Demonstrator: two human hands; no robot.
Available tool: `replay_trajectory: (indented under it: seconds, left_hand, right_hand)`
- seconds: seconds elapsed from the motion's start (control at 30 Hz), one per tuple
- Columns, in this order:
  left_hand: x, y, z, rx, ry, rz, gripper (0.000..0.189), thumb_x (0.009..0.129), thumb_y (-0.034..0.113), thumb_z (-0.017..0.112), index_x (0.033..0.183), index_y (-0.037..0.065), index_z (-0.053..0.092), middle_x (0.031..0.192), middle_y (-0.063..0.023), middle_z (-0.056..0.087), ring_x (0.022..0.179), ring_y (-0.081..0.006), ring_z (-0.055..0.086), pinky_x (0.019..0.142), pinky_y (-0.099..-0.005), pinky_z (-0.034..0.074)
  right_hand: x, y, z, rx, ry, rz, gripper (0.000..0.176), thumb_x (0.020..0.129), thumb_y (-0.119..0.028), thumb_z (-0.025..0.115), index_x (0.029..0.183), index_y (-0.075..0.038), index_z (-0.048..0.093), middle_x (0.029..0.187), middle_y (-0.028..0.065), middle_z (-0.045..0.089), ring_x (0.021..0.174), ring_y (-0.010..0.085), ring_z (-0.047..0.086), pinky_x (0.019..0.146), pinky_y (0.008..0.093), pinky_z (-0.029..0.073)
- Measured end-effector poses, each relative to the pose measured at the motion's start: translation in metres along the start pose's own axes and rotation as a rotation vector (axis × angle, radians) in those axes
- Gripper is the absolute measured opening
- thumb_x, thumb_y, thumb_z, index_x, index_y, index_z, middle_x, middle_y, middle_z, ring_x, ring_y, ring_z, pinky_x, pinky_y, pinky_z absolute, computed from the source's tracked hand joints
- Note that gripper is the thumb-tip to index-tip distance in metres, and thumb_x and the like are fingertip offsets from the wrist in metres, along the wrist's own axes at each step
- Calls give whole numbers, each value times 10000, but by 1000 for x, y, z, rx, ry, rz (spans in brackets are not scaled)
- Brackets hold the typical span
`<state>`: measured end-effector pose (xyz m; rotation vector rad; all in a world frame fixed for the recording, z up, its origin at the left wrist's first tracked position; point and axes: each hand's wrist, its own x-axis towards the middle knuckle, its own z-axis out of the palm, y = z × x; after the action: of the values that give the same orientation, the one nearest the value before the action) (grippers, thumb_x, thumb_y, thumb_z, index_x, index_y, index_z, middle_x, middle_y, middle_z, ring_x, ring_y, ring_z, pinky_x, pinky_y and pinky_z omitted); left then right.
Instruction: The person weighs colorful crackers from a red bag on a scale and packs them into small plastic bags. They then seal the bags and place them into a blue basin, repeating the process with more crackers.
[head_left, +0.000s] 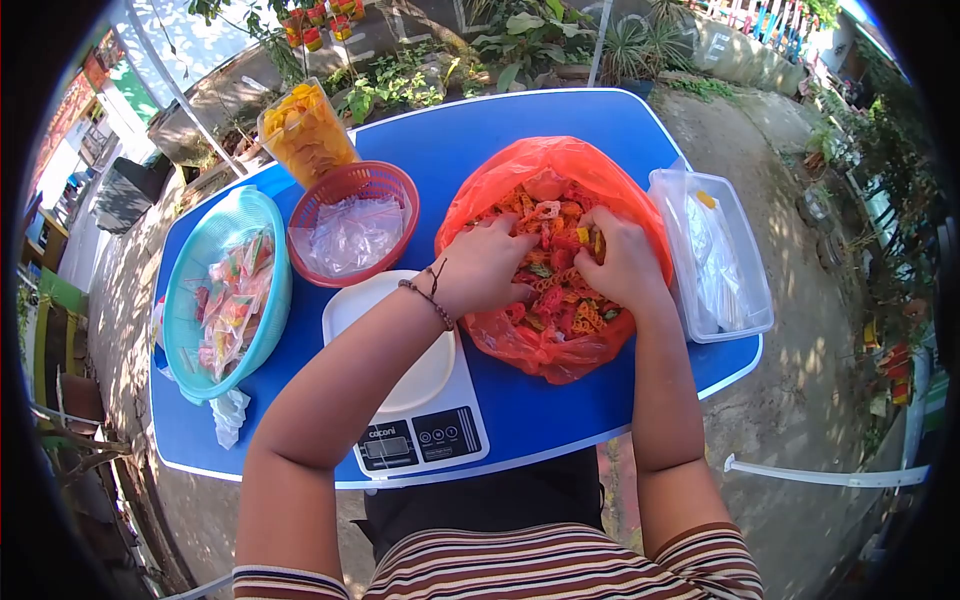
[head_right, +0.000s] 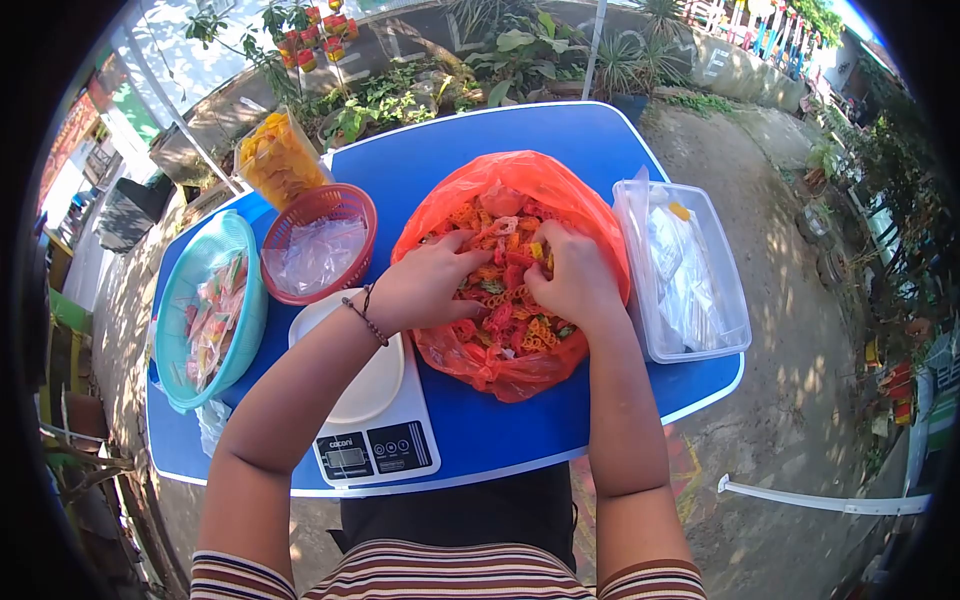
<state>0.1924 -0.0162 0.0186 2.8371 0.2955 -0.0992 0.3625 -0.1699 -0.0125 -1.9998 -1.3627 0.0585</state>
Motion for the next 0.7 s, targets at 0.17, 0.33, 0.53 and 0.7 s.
replay_trajectory:
  seconds: [0.17, 0.33, 0.53, 0.7]
  left_hand:
    - [1, 3, 1, 0, -38, -10, 642, 856, 309, 767, 1442, 167, 546, 1483, -240, 444, 1276, -428, 541, 1061, -476, 476]
    - [5, 6, 1, -15, -75, -36, 636, 858, 281, 764, 1449, 200, 544, 1483, -251, 440, 1299, -433, 524, 1073, -480, 466]
    - [1, -2, 6, -243, 48, 37, 616, 876, 269, 766, 1436, 124, 553, 1492, -261, 443, 1339, -401, 507, 1087, -447, 457]
    - [3, -2, -3, -731, 286, 77, 508, 916, 147, 737, 1375, 2, 574, 1299, -210, 626, 1210, -289, 629, 1003, -363, 527]
  right_hand:
    - [1, 6, 5, 5, 29, -63, 334, 747, -122, 739, 1050, -5, 659, 900, 225, 703, 850, 399, 677, 857, 464, 519]
    - [1, 1, 11, 26, 61, -66, 276, 811, -75, 726, 1074, -5, 683, 945, 223, 708, 902, 408, 671, 850, 442, 528]
    - [6, 1, 8, 397, 124, 126, 279, 904, -84, 728, 1165, -1, 672, 960, 114, 735, 936, 168, 695, 830, 329, 529]
    - [4, -6, 8, 878, 36, 77, 317, 949, -71, 701, 1235, 46, 630, 1070, 64, 719, 981, 98, 656, 864, 272, 525]
